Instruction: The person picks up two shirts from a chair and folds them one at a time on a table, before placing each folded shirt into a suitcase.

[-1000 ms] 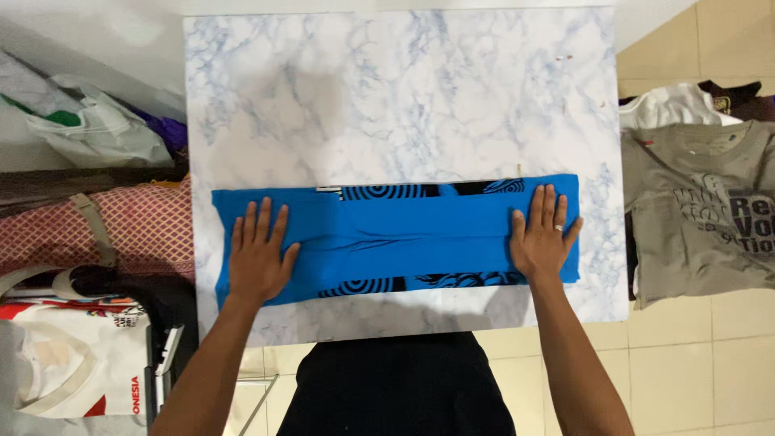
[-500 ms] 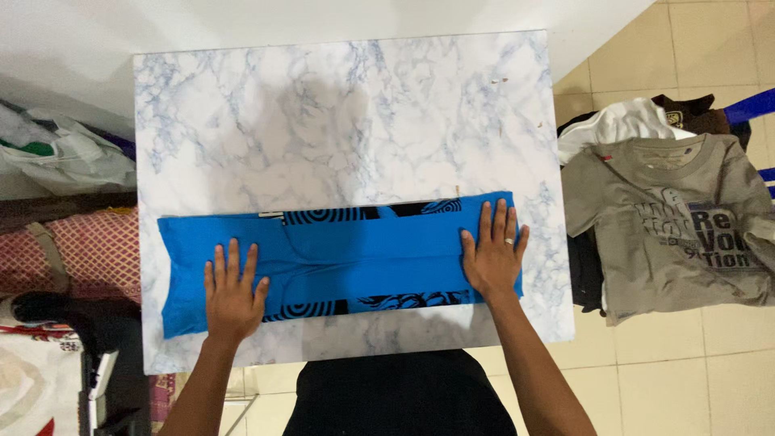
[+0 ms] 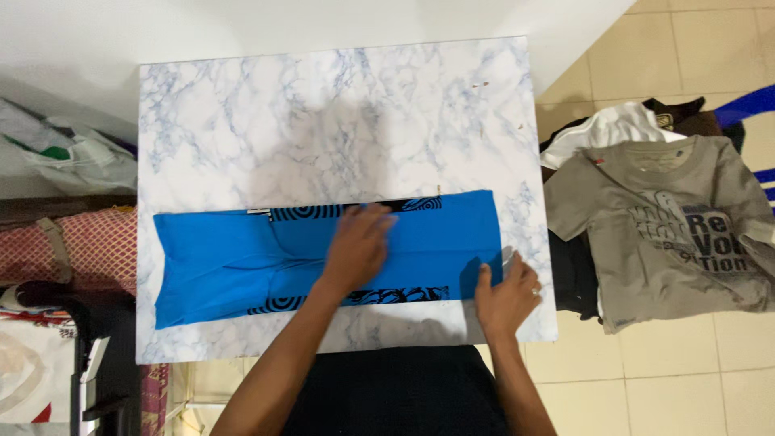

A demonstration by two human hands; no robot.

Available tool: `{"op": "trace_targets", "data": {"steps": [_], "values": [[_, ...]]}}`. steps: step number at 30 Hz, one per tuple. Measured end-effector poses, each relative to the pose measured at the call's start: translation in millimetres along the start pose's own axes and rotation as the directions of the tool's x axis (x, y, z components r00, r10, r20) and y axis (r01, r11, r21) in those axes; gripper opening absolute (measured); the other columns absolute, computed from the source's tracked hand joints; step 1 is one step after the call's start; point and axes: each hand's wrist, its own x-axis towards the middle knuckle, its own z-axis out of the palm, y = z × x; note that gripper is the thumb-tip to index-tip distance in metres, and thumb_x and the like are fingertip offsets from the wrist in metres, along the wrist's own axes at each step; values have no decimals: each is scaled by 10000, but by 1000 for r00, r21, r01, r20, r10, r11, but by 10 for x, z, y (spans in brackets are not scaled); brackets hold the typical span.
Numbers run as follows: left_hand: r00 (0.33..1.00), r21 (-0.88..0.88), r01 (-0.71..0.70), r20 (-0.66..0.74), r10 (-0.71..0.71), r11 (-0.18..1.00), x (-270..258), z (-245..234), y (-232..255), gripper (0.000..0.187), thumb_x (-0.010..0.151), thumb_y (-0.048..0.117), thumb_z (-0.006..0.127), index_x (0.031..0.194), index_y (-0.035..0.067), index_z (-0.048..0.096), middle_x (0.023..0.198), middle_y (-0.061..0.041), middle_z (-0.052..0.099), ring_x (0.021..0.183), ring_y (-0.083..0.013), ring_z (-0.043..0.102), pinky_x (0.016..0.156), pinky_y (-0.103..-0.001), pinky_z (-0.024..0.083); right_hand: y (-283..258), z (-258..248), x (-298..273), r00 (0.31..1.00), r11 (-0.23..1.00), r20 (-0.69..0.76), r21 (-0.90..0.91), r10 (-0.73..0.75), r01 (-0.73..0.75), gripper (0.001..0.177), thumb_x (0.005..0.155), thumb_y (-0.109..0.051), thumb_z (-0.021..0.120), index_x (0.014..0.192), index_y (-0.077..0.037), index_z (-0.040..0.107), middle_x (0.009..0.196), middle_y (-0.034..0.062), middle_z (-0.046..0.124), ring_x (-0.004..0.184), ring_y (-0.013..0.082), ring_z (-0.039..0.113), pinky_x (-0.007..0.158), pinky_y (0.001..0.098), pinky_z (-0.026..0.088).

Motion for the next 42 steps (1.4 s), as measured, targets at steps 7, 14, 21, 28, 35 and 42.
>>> {"op": "trace_targets", "data": {"steps": [7, 14, 21, 28, 35, 42], "values": [[953, 73, -200, 248, 176, 977, 1035, 930, 403, 376, 940, 114, 650, 1317, 102, 646, 1295, -80, 644, 1237, -278, 569, 1115, -494, 396, -31, 3, -7, 999, 998, -17, 49, -30, 31, 648, 791, -333, 805, 1329, -34, 602, 1226, 223, 575, 1134, 420, 545, 958, 528, 453], [955, 127, -210, 238, 176, 969, 882, 948, 369, 544, 957, 190, 592, 1494, 126, 533, 1525, -120, 484, 1355, -325, 471, 1166, -519, 332, -127, -82, 37, 997, 993, 74, 115, 24, -33, 426, 782, -245, 828, 1109, -58, 629, 1078, 185, 641, 1053, 402, 612, 906, 499, 498], [947, 122, -222, 262, 185, 967, 880, 1000, 344, 661, 1010, 493, 476, 1602, 227, 352, 1691, -95, 239, 1562, -341, 175, 1252, -595, 166, -164, -130, 69, 992, 984, 115, 160, 58, -76, 541, 771, -235, 814, 1234, -37, 615, 1125, 199, 679, 1051, 401, 636, 897, 491, 508], [948, 115, -174, 288, 135, 978, 1026, 1029, 404, 648, 970, 394, 596, 1549, 187, 392, 1598, -149, 350, 1478, -379, 284, 1177, -614, 202, -126, -119, 145, 981, 954, 134, 248, 137, -167, 498, 790, -292, 812, 1199, -57, 654, 1077, 164, 708, 1009, 353, 677, 859, 463, 531], [840, 65, -353, 461, 286, 933, 1481, 1045, 737, 968, 673, 125, 821, 1561, 138, 434, 1391, -96, 551, 1267, -305, 493, 1093, -462, 369, -41, -60, 85, 987, 978, 116, 165, 111, -129, 339, 826, -262, 791, 1081, -59, 701, 1052, 183, 699, 970, 374, 684, 842, 463, 538], [846, 104, -350, 462, 266, 931, 1652, 1071, 889, 339, 729, 93, 787, 1064, 112, 735, 1122, -94, 651, 1113, -288, 537, 1045, -443, 376, -54, -162, 60, 987, 982, 133, 152, 88, -108, 543, 729, -250, 825, 1177, 2, 653, 1053, 204, 707, 971, 400, 665, 849, 507, 499]]}}
